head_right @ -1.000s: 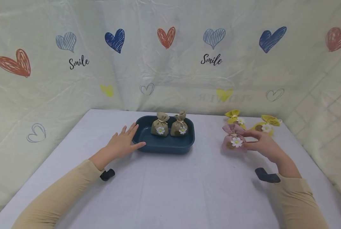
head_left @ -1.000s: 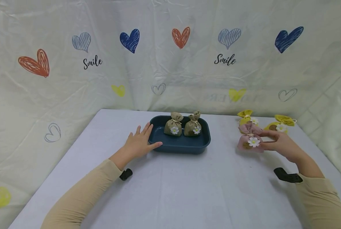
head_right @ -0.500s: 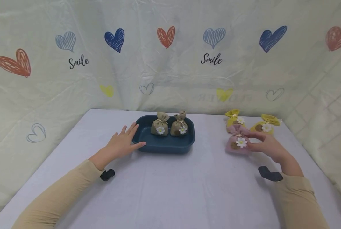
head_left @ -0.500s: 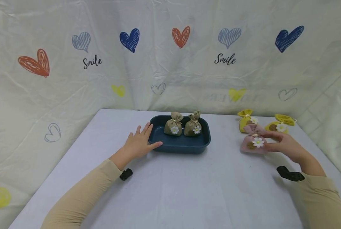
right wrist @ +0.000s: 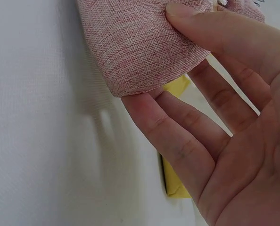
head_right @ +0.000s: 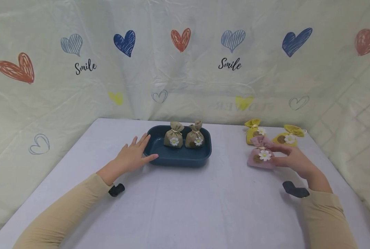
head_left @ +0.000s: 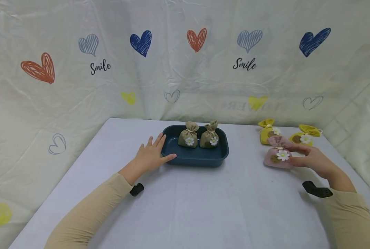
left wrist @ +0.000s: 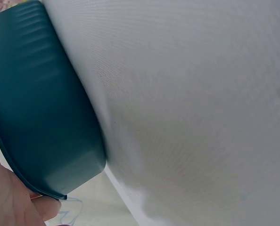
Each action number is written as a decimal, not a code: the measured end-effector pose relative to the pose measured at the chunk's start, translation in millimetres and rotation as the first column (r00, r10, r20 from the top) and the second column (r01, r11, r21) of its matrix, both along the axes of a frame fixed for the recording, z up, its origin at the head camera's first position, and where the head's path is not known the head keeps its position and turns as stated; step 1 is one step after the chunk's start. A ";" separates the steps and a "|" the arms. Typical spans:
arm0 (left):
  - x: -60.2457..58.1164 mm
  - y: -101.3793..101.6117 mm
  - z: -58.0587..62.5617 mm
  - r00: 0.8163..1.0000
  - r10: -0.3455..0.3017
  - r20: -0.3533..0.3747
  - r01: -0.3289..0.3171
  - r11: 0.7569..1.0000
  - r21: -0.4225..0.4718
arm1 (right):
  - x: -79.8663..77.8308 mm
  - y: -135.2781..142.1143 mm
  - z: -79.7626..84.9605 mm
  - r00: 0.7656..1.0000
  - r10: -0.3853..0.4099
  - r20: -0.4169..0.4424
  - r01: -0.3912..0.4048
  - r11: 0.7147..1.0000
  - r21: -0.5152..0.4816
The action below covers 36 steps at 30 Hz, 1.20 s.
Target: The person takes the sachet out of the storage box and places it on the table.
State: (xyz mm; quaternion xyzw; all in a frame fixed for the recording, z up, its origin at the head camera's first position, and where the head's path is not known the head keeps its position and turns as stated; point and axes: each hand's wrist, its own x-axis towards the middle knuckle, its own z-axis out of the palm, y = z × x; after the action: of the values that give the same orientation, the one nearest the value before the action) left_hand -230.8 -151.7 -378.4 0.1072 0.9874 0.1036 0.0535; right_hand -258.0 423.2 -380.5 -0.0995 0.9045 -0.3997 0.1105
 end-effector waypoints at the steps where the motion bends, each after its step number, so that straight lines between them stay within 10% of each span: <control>1: 0.3 -0.3 0.0 1.000 0.000 -0.001 0.000 1.000 -0.001 | -0.1 0.0 -0.5 1.000 0.000 0.003 0.000 1.000 -0.006; 36: 1.6 1.0 2.6 1.000 0.008 0.006 -0.007 1.000 -0.019 | 0.1 7.2 -9.5 0.996 -0.002 0.088 0.010 0.995 -0.097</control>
State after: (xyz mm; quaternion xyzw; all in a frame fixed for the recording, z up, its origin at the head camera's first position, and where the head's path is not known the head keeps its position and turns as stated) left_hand -229.2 -150.7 -375.8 0.1026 0.9886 0.0946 0.0572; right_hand -257.9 430.4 -390.0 -0.0843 0.8786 -0.4474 0.1440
